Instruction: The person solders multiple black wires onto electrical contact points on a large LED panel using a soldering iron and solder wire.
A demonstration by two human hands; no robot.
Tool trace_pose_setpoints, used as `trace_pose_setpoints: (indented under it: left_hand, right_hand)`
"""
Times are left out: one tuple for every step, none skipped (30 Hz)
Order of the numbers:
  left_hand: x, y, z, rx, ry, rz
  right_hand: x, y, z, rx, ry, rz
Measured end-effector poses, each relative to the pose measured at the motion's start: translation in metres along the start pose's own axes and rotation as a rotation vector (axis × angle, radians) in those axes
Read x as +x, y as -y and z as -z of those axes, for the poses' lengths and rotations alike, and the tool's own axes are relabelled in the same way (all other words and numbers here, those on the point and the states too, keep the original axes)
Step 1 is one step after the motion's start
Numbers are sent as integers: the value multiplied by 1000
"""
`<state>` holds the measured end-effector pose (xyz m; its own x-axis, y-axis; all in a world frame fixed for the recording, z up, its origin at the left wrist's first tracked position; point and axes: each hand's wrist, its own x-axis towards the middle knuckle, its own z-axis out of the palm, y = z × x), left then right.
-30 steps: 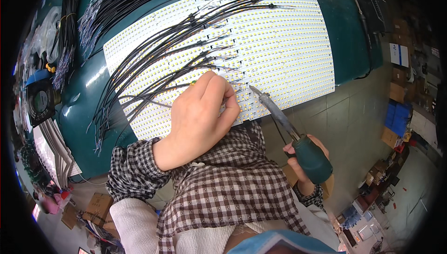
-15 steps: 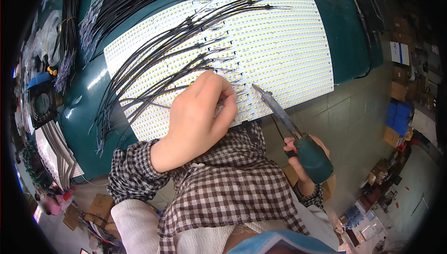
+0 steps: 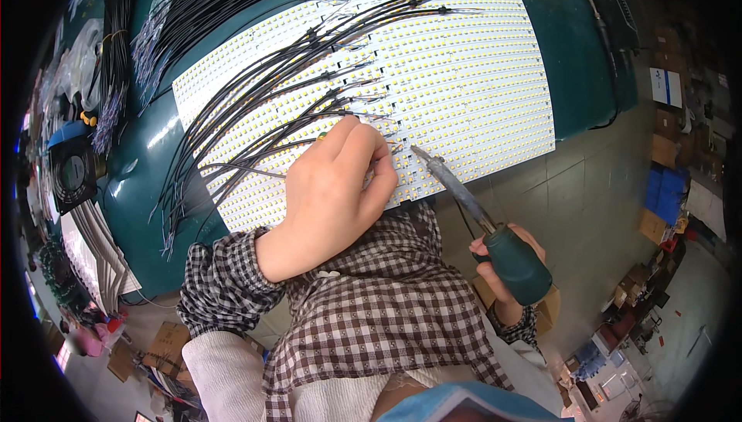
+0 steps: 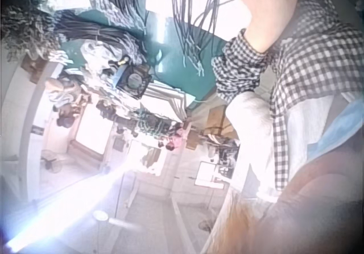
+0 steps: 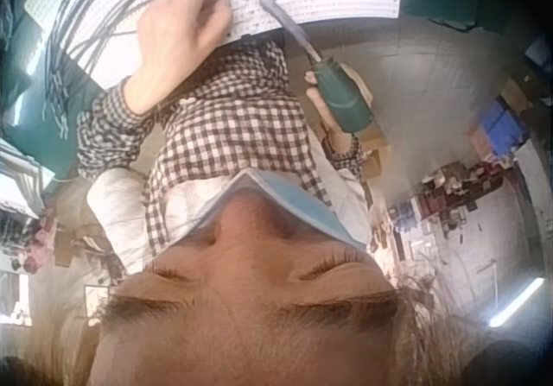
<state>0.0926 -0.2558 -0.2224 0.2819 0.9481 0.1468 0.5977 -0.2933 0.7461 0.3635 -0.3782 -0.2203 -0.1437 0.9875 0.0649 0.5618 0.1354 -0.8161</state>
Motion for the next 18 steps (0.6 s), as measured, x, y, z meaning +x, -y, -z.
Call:
trace_pose_setpoints:
  left_hand:
    - [0,0,0,-1,0,0]
    - [0,0,0,6,3,-3]
    - [0,0,0,13,6,-5]
    - [-1,0,0,13,7,-4]
    - [-1,0,0,10,4,-1]
    - [-1,0,-1,7,1,3]
    - [-1,-1,-1,7,2,3]
    - [-1,-1,-1,12,1,-2]
    - [-2,-1,-1,17,0,-7]
    - [-2,0,-1,16,0,-6]
    - [-2,0,-2,15,-7,-11]
    - [-2,0,-2,14,-14,-16]
    - [-2,0,-2,15,-14,-15]
    - [-2,0,-2,13,-16,-15]
    - [-2,0,-2,11,-17,-16]
    - [-2,-1,-2,11,-17,-15]
    - [-2,0,-2,11,-20,-21]
    - [-1,0,-2,12,-22,-26]
  right_hand:
    - [2,1,0,-18,0,25]
    - [2,1,-1,-36,-1,50]
    - [2,2,-1,-36,0,50]
    - [1,2,-2,-14,-15,23]
    - [0,3,-2,6,-30,-3]
    - [-1,3,-3,6,-30,-4]
    - [-2,2,-4,10,-42,-8]
    - [-3,2,-4,14,-52,-11]
    - [-2,3,-4,14,-51,-12]
    - [0,4,-4,-1,-42,1]
    - [1,4,-3,-15,-32,14]
    - [2,5,-2,-14,-31,14]
    - [4,5,-2,-33,-20,34]
    - [4,6,-1,-54,-10,54]
    - [4,6,-2,-54,-9,54]
    - [2,5,-2,-42,-22,31]
    - [1,5,-3,-29,-36,7]
    - [0,6,-4,-30,-36,7]
